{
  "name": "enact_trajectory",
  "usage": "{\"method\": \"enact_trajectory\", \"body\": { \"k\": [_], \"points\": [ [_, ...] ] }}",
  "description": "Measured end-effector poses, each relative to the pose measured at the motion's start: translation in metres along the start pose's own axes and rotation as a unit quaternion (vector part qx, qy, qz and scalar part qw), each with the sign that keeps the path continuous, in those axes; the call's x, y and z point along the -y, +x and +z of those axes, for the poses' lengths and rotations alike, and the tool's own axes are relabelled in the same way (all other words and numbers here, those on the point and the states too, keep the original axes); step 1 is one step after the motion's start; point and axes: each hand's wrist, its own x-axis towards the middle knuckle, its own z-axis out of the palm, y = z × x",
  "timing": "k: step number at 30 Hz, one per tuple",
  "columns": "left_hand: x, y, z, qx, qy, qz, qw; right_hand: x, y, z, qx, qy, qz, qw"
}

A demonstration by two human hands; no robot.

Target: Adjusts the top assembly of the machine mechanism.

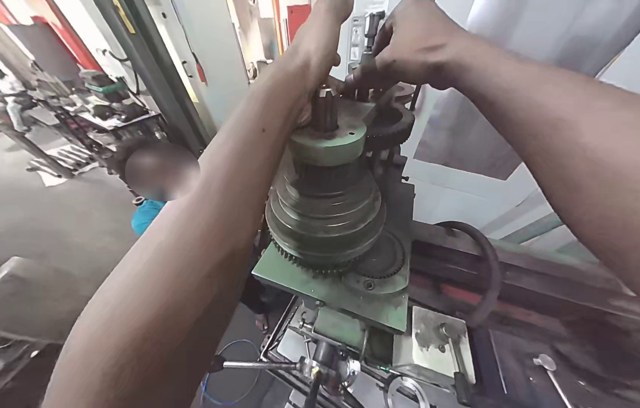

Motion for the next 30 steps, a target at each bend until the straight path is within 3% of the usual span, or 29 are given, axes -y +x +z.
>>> {"method": "enact_trajectory", "body": {
  "k": [6,14,19,24,30],
  "points": [
    [0.0,-0.007,0.0,-0.003,0.005,-0.027,1.0,0.01,0.003,-0.001,-0.002,-0.033,0.065,0.997],
    [0.002,-0.012,-0.002,-0.004,-0.027,-0.038,0.999,0.004,0.012,0.004,0.089,0.093,0.06,0.99],
    [0.002,-0.013,-0.001,-0.007,-0.033,-0.026,0.999,0.009,0.022,0.003,0.122,0.138,0.117,0.976],
    [0.007,-0.007,-0.001,-0.004,-0.032,0.013,0.999,0.005,0.026,0.006,0.166,0.142,0.098,0.971],
    [0.005,-0.005,-0.001,-0.021,-0.021,-0.019,0.999,0.01,0.019,0.007,0.176,0.147,0.08,0.97]
  ]
}}
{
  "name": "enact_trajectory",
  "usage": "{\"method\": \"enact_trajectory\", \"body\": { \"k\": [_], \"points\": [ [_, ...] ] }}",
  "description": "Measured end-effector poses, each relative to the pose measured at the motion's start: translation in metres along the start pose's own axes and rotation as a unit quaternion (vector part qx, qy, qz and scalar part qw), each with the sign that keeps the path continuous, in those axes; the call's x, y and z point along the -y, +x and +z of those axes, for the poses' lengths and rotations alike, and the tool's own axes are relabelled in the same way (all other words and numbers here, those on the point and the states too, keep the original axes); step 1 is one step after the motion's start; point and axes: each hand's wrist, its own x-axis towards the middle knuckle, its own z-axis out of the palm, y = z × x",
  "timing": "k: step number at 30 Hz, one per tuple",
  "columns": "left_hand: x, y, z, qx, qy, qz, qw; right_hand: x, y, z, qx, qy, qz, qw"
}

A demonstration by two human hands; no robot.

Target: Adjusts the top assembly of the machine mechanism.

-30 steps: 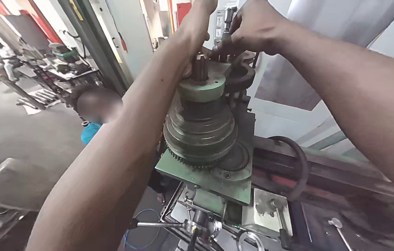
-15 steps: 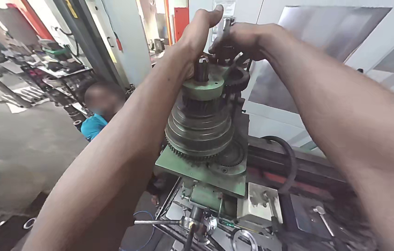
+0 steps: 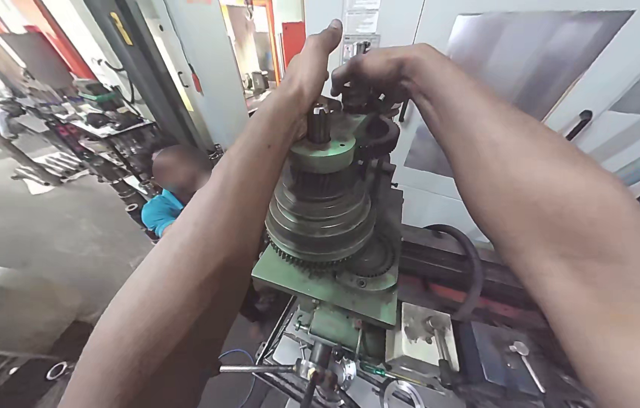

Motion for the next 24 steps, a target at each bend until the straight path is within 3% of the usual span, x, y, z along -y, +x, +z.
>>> {"method": "enact_trajectory", "body": {
  "k": [6,13,24],
  "points": [
    [-0.002,0.002,-0.001,0.035,0.031,0.009,0.999,0.006,0.001,0.001,-0.03,-0.029,0.026,0.999],
    [-0.003,0.004,0.0,0.022,0.031,0.0,0.999,0.003,0.006,-0.004,-0.072,-0.054,0.037,0.995],
    [-0.001,-0.003,-0.002,0.054,-0.003,0.024,0.998,0.0,0.004,-0.003,0.011,0.028,-0.019,0.999]
  ]
}}
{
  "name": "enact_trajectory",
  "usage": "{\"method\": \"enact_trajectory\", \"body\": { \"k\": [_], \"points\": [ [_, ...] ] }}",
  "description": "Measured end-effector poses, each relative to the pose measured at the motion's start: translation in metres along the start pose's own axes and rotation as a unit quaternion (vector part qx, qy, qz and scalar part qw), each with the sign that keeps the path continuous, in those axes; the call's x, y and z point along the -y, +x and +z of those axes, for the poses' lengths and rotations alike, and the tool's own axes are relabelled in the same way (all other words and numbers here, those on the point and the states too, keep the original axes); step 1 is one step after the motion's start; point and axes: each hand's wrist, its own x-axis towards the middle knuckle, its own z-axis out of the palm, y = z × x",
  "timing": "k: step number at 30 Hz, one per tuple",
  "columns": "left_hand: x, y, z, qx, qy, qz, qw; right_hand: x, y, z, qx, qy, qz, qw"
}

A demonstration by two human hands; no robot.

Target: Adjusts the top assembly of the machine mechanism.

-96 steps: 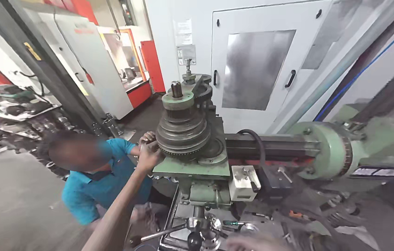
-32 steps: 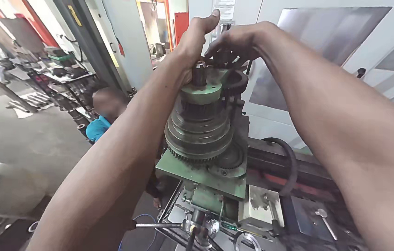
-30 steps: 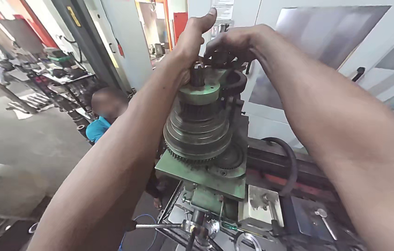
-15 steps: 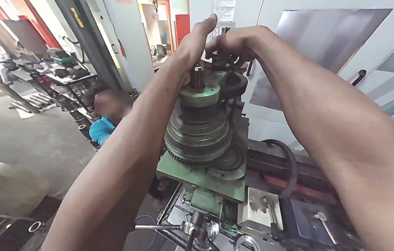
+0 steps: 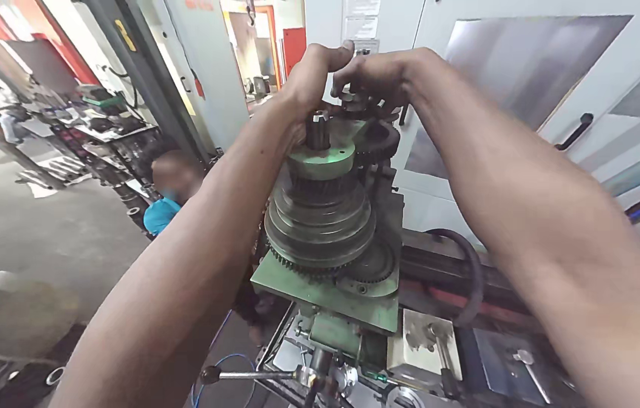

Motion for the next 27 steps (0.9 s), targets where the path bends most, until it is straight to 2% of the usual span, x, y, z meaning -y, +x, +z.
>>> {"method": "enact_trajectory", "body": {
  "k": [7,11,14,19,27],
  "points": [
    [0.001,-0.001,0.0,0.012,0.008,0.015,1.0,0.001,-0.002,-0.003,-0.044,-0.052,0.032,0.997],
    [0.002,0.001,-0.001,0.001,0.003,0.015,1.0,0.002,-0.004,-0.006,-0.026,-0.075,0.032,0.996],
    [0.003,0.0,0.0,-0.014,0.016,0.0,1.0,0.0,-0.005,0.0,-0.02,-0.056,0.026,0.998],
    [0.001,0.004,0.002,-0.051,0.013,-0.024,0.998,-0.005,-0.002,0.001,-0.06,-0.016,0.043,0.997],
    [-0.002,0.003,0.002,-0.05,0.028,-0.056,0.997,-0.007,-0.004,0.002,-0.059,-0.023,0.035,0.997]
  ]
}}
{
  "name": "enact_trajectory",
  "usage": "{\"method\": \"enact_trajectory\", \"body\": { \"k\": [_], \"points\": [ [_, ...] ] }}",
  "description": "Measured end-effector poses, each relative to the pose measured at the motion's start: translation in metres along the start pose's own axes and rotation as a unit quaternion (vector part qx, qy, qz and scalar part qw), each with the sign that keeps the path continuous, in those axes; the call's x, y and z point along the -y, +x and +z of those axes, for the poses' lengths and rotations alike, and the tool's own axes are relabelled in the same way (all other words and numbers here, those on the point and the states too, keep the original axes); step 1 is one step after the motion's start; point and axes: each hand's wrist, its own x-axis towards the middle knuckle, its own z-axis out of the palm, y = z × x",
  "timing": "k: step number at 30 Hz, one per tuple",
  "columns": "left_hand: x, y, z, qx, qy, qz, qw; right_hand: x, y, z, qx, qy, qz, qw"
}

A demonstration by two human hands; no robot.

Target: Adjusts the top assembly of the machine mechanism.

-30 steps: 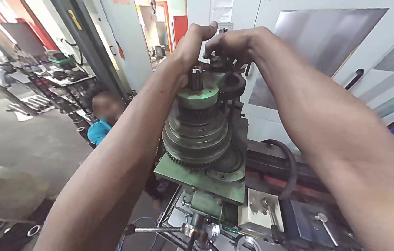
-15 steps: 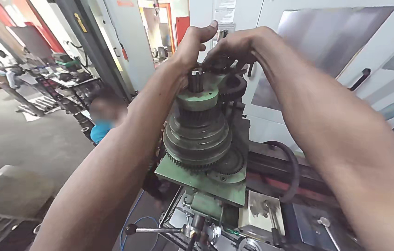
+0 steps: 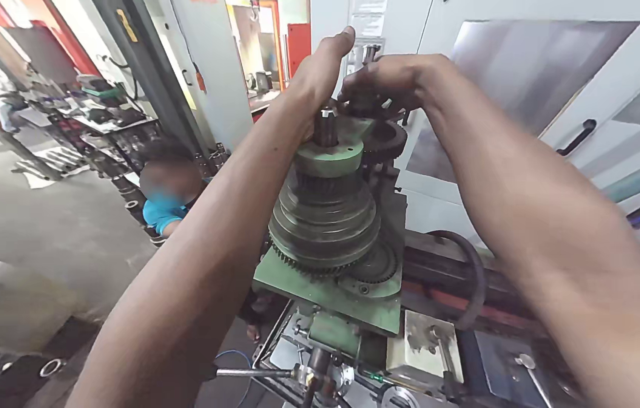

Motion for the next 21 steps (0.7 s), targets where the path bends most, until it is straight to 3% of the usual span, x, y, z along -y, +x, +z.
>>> {"method": "enact_trajectory", "body": {
  "k": [6,11,21],
  "points": [
    [-0.002,-0.005,0.0,0.032,0.012,0.031,0.999,0.013,-0.009,-0.001,-0.051,-0.096,0.028,0.994],
    [0.001,-0.001,0.0,0.036,-0.017,0.065,0.997,0.01,-0.004,-0.001,-0.014,-0.065,0.004,0.998],
    [0.002,-0.006,-0.002,0.067,-0.036,0.067,0.995,-0.002,0.006,0.001,-0.022,0.011,0.007,1.0]
  ]
}}
